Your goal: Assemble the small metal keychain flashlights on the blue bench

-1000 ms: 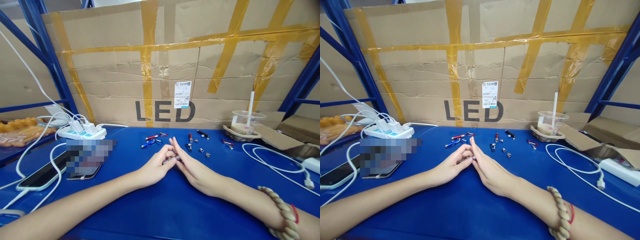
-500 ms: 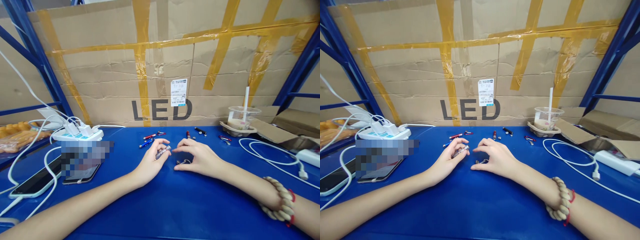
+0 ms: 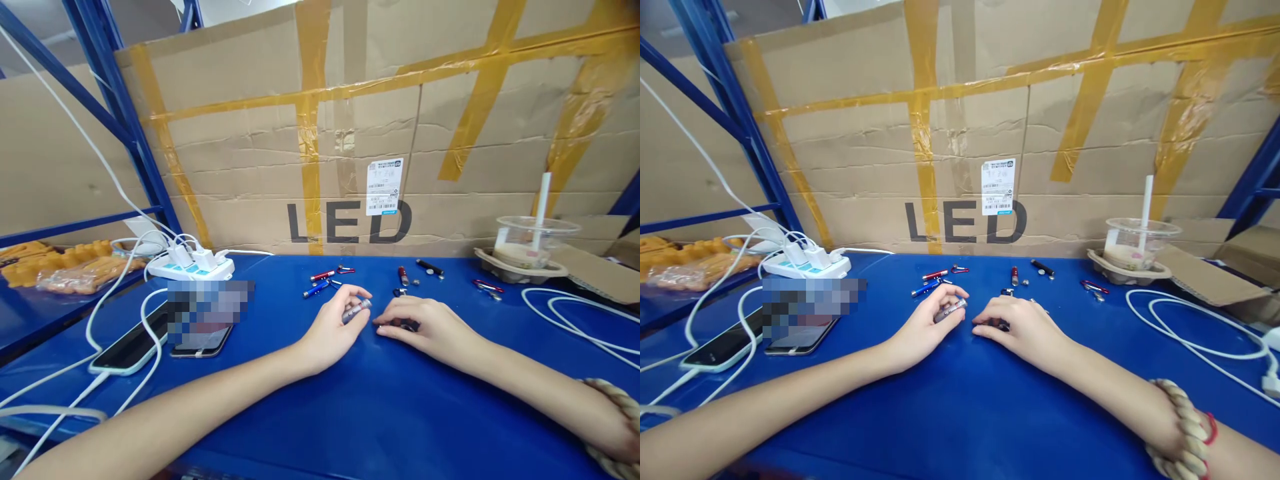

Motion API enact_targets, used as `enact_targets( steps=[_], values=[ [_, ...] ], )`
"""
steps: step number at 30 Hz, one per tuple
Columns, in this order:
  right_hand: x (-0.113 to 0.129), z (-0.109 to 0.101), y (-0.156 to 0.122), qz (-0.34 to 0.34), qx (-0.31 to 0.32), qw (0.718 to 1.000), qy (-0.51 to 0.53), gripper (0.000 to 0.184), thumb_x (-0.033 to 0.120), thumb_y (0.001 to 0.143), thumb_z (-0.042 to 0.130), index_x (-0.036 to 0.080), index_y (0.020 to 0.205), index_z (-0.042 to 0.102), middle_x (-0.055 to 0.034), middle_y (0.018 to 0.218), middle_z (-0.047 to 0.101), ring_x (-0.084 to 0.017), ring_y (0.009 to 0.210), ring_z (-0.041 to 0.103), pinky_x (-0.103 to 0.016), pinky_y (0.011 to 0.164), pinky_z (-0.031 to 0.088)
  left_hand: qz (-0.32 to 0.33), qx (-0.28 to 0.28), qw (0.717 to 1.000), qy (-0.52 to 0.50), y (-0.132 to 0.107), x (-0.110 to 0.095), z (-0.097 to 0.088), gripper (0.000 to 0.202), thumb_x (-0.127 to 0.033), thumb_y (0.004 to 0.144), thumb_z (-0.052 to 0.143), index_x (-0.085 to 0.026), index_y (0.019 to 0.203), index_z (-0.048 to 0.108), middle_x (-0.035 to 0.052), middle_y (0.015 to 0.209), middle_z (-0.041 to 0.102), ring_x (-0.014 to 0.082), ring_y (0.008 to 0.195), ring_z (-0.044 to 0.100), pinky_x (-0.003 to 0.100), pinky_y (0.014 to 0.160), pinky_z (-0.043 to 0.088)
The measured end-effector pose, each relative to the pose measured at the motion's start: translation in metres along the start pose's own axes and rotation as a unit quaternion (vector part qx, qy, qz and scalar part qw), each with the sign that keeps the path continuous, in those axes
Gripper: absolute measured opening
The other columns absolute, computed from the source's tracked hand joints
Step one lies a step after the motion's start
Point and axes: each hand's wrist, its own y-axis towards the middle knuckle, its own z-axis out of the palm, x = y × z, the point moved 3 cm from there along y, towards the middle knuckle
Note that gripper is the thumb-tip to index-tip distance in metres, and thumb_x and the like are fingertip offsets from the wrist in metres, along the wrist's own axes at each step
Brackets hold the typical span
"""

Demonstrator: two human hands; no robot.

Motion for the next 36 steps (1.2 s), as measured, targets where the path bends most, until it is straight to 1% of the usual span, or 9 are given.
enact_targets(
  steps=[4, 7, 10, 17, 26, 29, 31, 34, 36],
  values=[
    [0.002, -0.001, 0.002, 0.027, -0.011, 1.0, -0.01, 0.031, 0.049, 0.079, 0.05, 0.024, 0.084, 0.068, -0.0018, 0.081, 0.065, -0.014, 0.074, 0.059, -0.022, 0.064, 0.044, 0.007, 0.007, 1.0, -0.01, -0.001, 0.0, 0.001, 0.017, -0.018, 0.081, 0.048, -0.018, 0.099, 0.049, 0.0005, 0.08, 0.049, 0.0125, 0.076, 0.048, 0.023, 0.07, 0.039],
    [0.001, -0.003, 0.002, 0.086, -0.023, 0.996, -0.022, 0.03, 0.052, 0.075, 0.055, 0.025, 0.08, 0.067, -0.0001, 0.076, 0.065, -0.014, 0.069, 0.059, -0.021, 0.057, 0.042, 0.007, 0.012, 1.0, -0.014, -0.001, 0.0, 0.001, 0.017, -0.018, 0.081, 0.048, -0.018, 0.098, 0.049, -0.0001, 0.08, 0.049, 0.0121, 0.075, 0.047, 0.022, 0.068, 0.038],
    [-0.001, -0.004, 0.002, 0.13, -0.019, 0.991, -0.019, 0.031, 0.053, 0.072, 0.056, 0.024, 0.072, 0.066, 0.0014, 0.075, 0.065, -0.013, 0.068, 0.059, -0.021, 0.056, 0.04, 0.001, 0.013, 1.0, -0.012, -0.002, -0.001, 0.001, 0.017, -0.018, 0.081, 0.048, -0.018, 0.097, 0.049, -0.0006, 0.079, 0.049, 0.0117, 0.074, 0.047, 0.022, 0.068, 0.037],
    [0.003, -0.007, 0.002, 0.116, -0.02, 0.993, -0.014, 0.026, 0.045, 0.074, 0.058, 0.02, 0.067, 0.059, 0.0021, 0.074, 0.063, -0.012, 0.068, 0.057, -0.021, 0.057, 0.038, 0.011, 0.015, 1.0, -0.017, -0.002, -0.003, 0.001, 0.015, -0.018, 0.081, 0.048, -0.018, 0.096, 0.048, -0.0005, 0.077, 0.047, 0.0121, 0.073, 0.045, 0.023, 0.068, 0.036],
    [0.004, -0.007, 0.003, 0.162, -0.011, 0.987, -0.001, 0.028, 0.047, 0.068, 0.064, 0.019, 0.064, 0.059, 0.0026, 0.074, 0.064, -0.012, 0.068, 0.057, -0.02, 0.055, 0.035, 0.0, 0.016, 1.0, -0.021, -0.002, -0.001, 0.001, 0.015, -0.019, 0.082, 0.047, -0.017, 0.096, 0.047, -0.0004, 0.077, 0.047, 0.0113, 0.072, 0.044, 0.023, 0.067, 0.035],
    [0.0, -0.005, 0.002, 0.146, 0.001, 0.989, 0.007, 0.026, 0.045, 0.071, 0.063, 0.02, 0.068, 0.06, 0.002, 0.077, 0.063, -0.013, 0.071, 0.057, -0.021, 0.057, 0.036, 0.004, 0.02, 1.0, -0.009, -0.002, -0.001, 0.001, 0.016, -0.02, 0.082, 0.047, -0.018, 0.098, 0.047, -0.0004, 0.079, 0.048, 0.0114, 0.074, 0.044, 0.023, 0.069, 0.035],
    [-0.002, -0.002, 0.002, 0.099, 0.013, 0.995, 0.03, 0.021, 0.041, 0.076, 0.059, 0.021, 0.076, 0.063, 0.0008, 0.082, 0.062, -0.013, 0.076, 0.056, -0.022, 0.063, 0.038, 0.005, 0.023, 1.0, -0.003, -0.002, 0.0, 0.001, 0.016, -0.021, 0.082, 0.046, -0.018, 0.098, 0.047, -0.0003, 0.08, 0.048, 0.0117, 0.075, 0.045, 0.024, 0.07, 0.035],
    [-0.001, 0.002, 0.002, 0.003, 0.031, 0.996, 0.084, 0.018, 0.034, 0.083, 0.051, 0.022, 0.088, 0.064, -0.001, 0.09, 0.061, -0.012, 0.086, 0.055, -0.022, 0.076, 0.04, 0.003, 0.021, 1.0, 0.0, -0.001, 0.002, 0.001, 0.016, -0.022, 0.082, 0.046, -0.018, 0.098, 0.047, -0.0002, 0.08, 0.048, 0.012, 0.075, 0.045, 0.024, 0.071, 0.036],
    [0.0, 0.004, 0.001, -0.026, 0.031, 0.993, 0.109, 0.019, 0.033, 0.085, 0.049, 0.021, 0.088, 0.064, -0.0013, 0.09, 0.061, -0.012, 0.088, 0.054, -0.023, 0.081, 0.04, 0.001, 0.02, 1.0, 0.0, 0.0, 0.003, 0.001, 0.016, -0.022, 0.082, 0.046, -0.018, 0.098, 0.047, 0.0, 0.08, 0.049, 0.0123, 0.076, 0.046, 0.025, 0.071, 0.036]
  ],
)
